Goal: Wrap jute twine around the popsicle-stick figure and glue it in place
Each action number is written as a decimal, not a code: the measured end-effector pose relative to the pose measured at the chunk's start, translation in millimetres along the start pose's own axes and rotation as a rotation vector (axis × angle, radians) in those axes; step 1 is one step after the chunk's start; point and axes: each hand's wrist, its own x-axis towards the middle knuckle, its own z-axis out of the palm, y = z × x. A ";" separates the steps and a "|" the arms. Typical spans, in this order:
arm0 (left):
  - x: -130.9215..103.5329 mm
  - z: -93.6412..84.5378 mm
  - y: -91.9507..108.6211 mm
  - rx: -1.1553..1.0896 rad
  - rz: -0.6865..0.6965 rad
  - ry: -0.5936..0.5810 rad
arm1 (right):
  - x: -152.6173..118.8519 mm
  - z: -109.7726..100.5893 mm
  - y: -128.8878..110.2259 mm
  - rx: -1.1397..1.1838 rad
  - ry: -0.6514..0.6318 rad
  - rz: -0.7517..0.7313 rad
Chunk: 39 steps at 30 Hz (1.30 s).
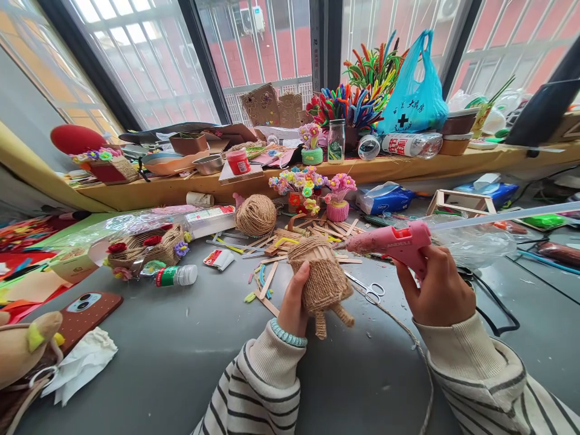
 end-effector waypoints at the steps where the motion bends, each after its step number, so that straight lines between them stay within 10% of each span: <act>1: 0.7 -0.2 1.6 -0.025 -0.005 0.001 | 0.2 0.3 0.6 0.008 -0.005 0.024; 19: 6.7 -4.9 12.7 0.029 0.136 0.116 | -23.4 57.9 42.7 0.109 -0.325 0.196; 27: 11.8 -13.1 5.4 0.206 0.226 0.180 | -2.8 32.0 34.3 0.243 -0.459 0.000; 33: 10.7 -13.0 6.7 0.279 0.175 0.153 | -4.2 -6.6 -5.1 0.786 -1.601 -0.370; 39: 15.0 -15.4 5.0 0.374 0.160 0.136 | -21.8 -21.4 -17.0 0.715 -1.819 -0.577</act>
